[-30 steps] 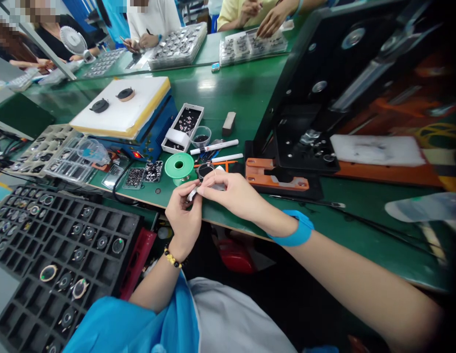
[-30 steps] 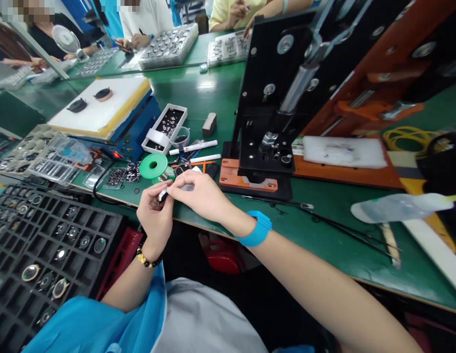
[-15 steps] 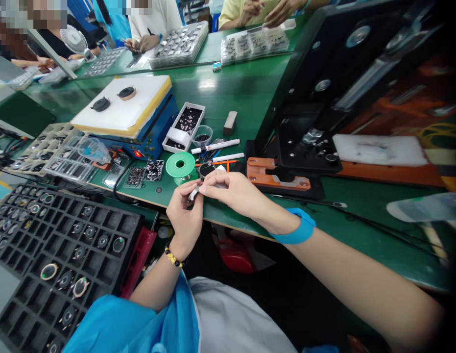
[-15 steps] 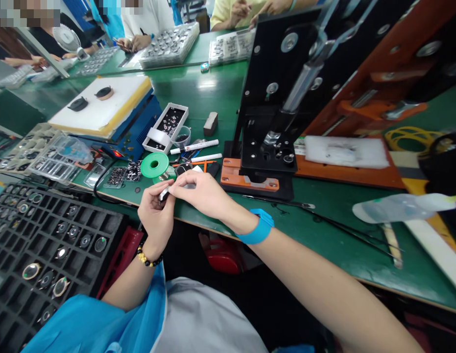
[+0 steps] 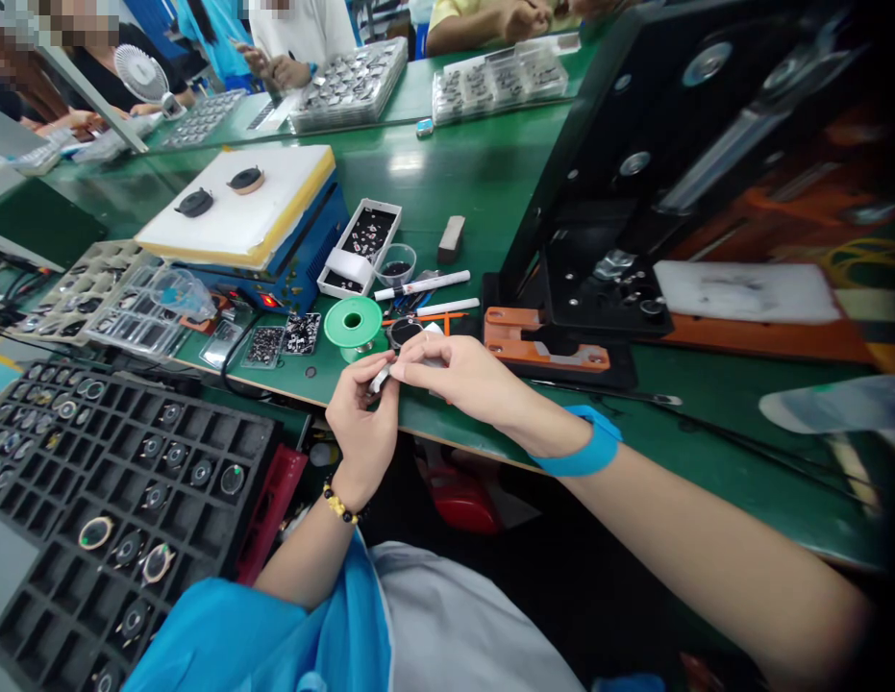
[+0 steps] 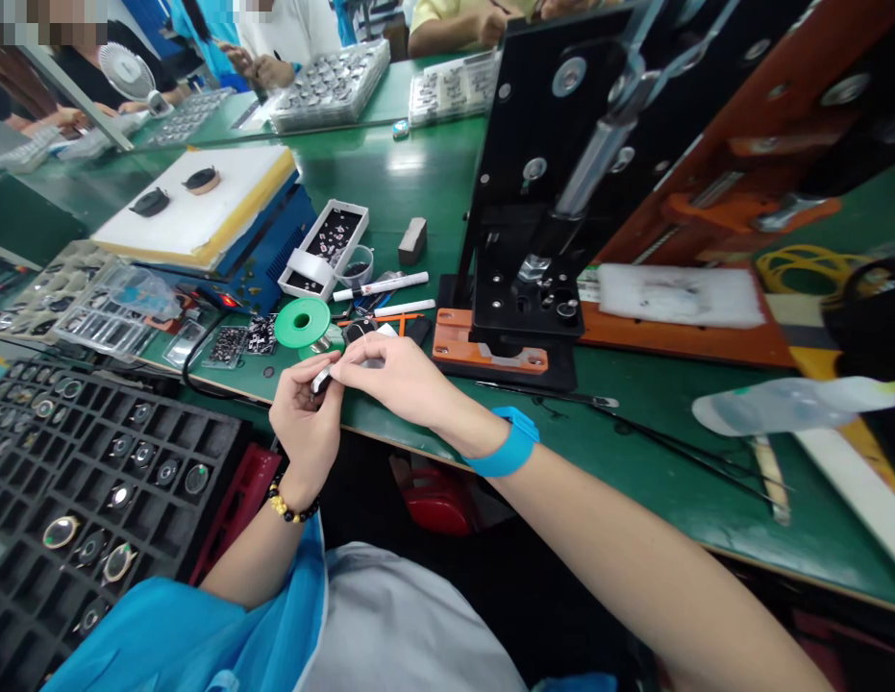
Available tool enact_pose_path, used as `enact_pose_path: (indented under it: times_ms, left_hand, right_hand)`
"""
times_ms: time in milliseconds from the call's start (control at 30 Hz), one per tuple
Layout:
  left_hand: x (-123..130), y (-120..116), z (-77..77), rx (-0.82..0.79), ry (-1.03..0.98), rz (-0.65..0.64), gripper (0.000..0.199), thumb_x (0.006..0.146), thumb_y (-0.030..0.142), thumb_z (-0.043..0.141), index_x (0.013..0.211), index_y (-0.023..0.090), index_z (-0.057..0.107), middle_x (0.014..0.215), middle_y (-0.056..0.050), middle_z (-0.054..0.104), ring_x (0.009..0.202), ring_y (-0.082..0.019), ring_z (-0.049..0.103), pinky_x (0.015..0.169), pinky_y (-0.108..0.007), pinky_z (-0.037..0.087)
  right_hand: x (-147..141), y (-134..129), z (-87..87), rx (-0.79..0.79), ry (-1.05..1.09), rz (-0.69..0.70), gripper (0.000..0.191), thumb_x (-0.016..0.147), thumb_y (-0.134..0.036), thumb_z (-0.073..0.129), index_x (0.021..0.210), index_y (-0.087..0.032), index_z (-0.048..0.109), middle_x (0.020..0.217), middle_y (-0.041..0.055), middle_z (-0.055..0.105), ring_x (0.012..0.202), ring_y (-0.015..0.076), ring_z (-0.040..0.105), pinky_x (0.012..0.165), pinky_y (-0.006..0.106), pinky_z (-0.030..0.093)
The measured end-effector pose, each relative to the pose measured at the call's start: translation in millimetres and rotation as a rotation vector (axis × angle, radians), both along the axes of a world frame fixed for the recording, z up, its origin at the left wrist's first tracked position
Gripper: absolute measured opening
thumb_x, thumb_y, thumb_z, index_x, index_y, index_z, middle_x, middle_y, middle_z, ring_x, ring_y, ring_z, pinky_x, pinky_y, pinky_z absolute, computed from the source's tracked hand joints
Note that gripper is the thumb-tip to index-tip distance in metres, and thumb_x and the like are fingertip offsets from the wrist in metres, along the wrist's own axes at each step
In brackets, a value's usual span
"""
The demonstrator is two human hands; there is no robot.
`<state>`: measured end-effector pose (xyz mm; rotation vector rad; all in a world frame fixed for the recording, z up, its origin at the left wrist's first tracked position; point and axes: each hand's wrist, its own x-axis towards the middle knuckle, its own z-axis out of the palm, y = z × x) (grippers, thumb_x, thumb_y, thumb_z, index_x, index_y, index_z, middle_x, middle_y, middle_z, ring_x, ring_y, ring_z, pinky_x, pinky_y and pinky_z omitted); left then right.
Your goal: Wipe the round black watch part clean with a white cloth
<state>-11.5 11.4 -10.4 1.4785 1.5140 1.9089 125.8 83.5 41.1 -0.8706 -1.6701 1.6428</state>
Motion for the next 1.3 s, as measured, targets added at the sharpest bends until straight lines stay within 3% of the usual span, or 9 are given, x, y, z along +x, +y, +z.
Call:
enact_pose_path:
  times_ms: [200,333,667,933,1300]
  left_hand:
    - [-0.1,-1.1,0.6,-0.032,-0.01,-0.012,0.01,0.095,0.019,0.075,0.103,0.018,0.07,0.114,-0.009,0.076,0.109,-0.02,0.075,0.095,-0.034,0.062]
    - [0.8,-1.5,3.1,-0.06,-0.037,0.004,0.013,0.094,0.023,0.076,0.105,0.018,0.07,0.113,-0.01,0.076,0.108,-0.022,0.075,0.089,-0.032,0.064]
    - [0.8,-1.5,5.7,-0.034,-0.066,-0.018,0.014,0.093,0.017,0.077,0.106,0.019,0.072,0.112,-0.007,0.076,0.106,-0.017,0.075,0.089,-0.025,0.061]
    - [1.7,-1.8,6.4,-0.056,-0.071,0.0,0.014,0.093,0.023,0.078,0.104,0.019,0.071,0.112,-0.009,0.076,0.107,-0.02,0.076,0.089,-0.029,0.062]
    - [2.5,-2.4,7.7,-0.084,-0.062,0.013,0.015,0.094,0.026,0.078,0.103,0.018,0.07,0.112,-0.01,0.076,0.109,-0.022,0.075,0.091,-0.033,0.063]
  right_hand:
    - [-0.4,-2.1,4.3,-0.021,0.04,0.031,0.02,0.082,-0.037,0.073,0.074,-0.019,0.074,0.096,0.0032,0.068,0.092,0.0174,0.061,0.086,0.034,0.047]
    - [-1.2,-2.4,3.6,-0.014,0.016,-0.002,0.021,0.083,-0.039,0.073,0.076,-0.019,0.075,0.098,0.0036,0.068,0.093,0.0181,0.061,0.083,0.034,0.048]
    - [-1.1,-2.1,0.1,0.13,-0.021,-0.077,0.019,0.086,-0.037,0.073,0.079,-0.02,0.075,0.096,0.0029,0.067,0.093,0.0183,0.062,0.093,0.038,0.047]
    - [-1.0,-6.0,-0.4,0.253,-0.049,-0.105,0.015,0.09,-0.032,0.07,0.082,-0.021,0.076,0.1,0.0036,0.067,0.098,0.0191,0.062,0.096,0.038,0.046]
    - [-0.8,-7.0,1.1,0.273,-0.046,-0.114,0.013,0.091,-0.029,0.071,0.082,-0.022,0.075,0.099,0.0028,0.067,0.098,0.0183,0.062,0.096,0.036,0.046]
